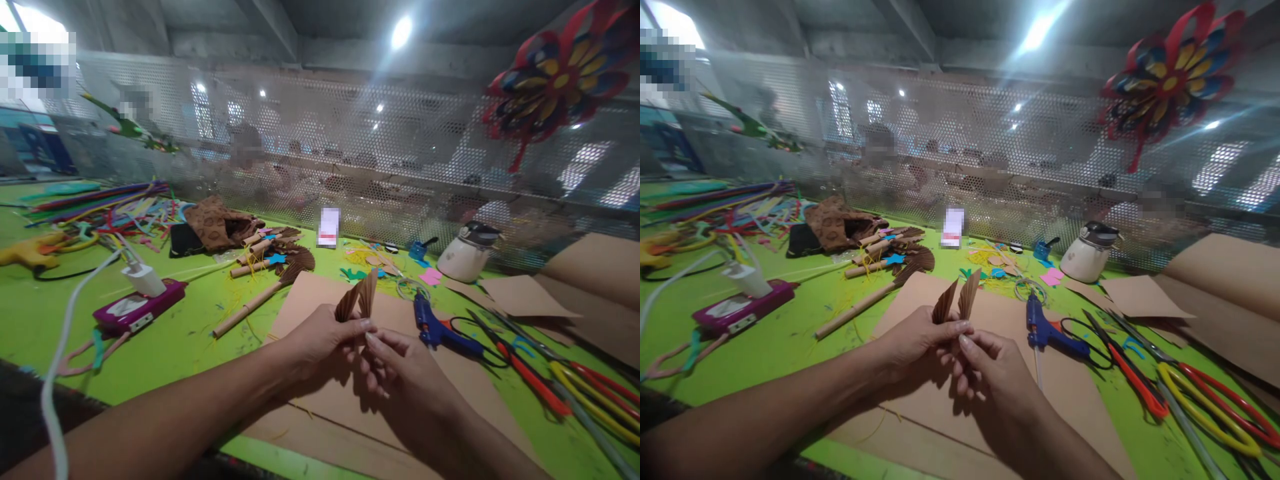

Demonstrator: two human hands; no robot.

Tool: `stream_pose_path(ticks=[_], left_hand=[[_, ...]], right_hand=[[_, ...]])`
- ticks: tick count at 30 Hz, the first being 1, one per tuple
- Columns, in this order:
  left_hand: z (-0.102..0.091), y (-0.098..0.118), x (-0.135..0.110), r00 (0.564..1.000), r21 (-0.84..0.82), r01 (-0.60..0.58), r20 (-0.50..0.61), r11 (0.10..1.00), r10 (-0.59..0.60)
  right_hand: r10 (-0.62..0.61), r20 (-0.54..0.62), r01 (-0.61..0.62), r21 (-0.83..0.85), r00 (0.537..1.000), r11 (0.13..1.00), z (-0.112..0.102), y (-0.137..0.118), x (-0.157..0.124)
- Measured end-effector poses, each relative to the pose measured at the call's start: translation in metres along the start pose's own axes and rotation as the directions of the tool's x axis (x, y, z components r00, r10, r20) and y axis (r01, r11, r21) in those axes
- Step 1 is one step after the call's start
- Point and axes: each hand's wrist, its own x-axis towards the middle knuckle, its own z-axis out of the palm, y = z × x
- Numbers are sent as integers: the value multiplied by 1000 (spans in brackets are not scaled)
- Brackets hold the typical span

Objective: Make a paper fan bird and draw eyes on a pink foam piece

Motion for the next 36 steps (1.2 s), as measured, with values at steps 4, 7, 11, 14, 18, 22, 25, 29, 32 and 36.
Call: stream_pose_path(ticks=[4, 7, 11, 14, 18, 22, 25, 29, 32, 36], left_hand=[[0, 2, -1, 999, 47, -11, -30, 999, 12], [-2, 4, 1, 996, 122, -40, -69, 992, 49], [4, 2, -2, 990, 212, -35, -127, 977, 63], [13, -5, -4, 994, 89, -26, -107, 996, 35], [22, -15, -5, 997, -84, -62, 46, 995, 66], [22, -16, -7, 995, -95, -37, 89, 995, 46], [19, -11, -8, 994, -55, 1, 107, 998, 5], [10, -7, -6, 996, 139, 90, -28, 986, -87], [5, -7, -2, 993, 131, 75, -103, 989, -62], [1, 3, 1, 996, 82, 56, -72, 995, -50]], right_hand=[[-18, -160, -15, -203, 987, 979, 0, -14, 0], [-265, -199, 107, -572, 944, 813, -8, -24, 2], [-527, -130, 256, -761, 840, 597, -18, -30, 1], [-538, -58, 309, -764, 841, 566, -12, -30, -1], [-459, -39, 305, -699, 887, 647, 1, -32, -2], [-395, -115, 270, -558, 911, 784, 3, -34, -1], [-346, -165, 241, -453, 924, 859, -6, -37, 2], [-277, -276, 212, -242, 921, 947, -16, -44, 4], [-284, -300, 244, -163, 911, 956, -19, -53, 4], [-281, -310, 250, -136, 908, 959, -21, -60, 3]])
